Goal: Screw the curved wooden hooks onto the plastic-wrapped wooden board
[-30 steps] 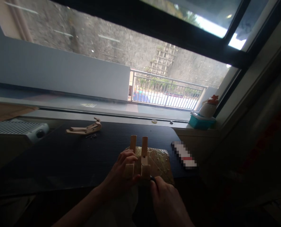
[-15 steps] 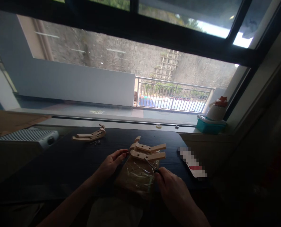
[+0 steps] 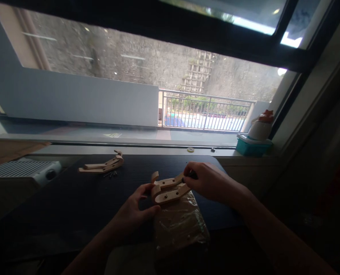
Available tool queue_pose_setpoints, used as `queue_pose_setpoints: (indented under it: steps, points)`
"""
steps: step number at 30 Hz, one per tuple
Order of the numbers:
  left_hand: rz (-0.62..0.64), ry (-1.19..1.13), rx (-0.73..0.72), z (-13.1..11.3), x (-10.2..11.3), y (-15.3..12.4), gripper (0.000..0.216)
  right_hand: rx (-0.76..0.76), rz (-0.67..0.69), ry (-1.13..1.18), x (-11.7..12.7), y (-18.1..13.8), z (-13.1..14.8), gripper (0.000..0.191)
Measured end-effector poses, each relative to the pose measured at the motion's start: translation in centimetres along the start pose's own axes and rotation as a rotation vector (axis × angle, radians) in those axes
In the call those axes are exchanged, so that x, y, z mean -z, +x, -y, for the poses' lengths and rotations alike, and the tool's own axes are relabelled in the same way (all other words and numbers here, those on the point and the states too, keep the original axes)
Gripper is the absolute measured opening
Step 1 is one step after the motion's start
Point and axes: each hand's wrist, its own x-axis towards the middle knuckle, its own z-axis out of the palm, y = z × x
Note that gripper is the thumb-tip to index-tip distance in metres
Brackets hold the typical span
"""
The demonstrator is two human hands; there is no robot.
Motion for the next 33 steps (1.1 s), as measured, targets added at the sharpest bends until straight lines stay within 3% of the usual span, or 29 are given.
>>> queue_pose_setpoints:
  steps: [3, 6, 11, 22, 33]
  points:
    - [0.018, -0.022, -0.062, 0.2, -0.6, 1.2, 0.043, 0.022, 0.014, 0.019, 0.1, 0.6, 1.2, 0.021]
    - [0.008, -0.058, 0.007, 0.6, -1.4, 1.5, 0.031, 0.017, 0.038, -0.004, -0.1, 1.0, 2.0, 0.02]
    - [-0.022, -0.219, 0.107, 1.3, -2.3, 1.1, 0.036, 0.005, 0.06, -0.034, -0.3, 1.3, 2.0, 0.018]
    - [-0.016, -0.308, 0.112, 2.0, -2.6, 0.9, 0.04, 0.051, 0.088, -0.071, 0.0, 1.9, 2.0, 0.02]
    - [-0.072, -0.212, 0.118, 1.7, -2.6, 0.8, 0.038, 0.082, 0.101, -0.07, 0.0, 2.1, 1.9, 0.021]
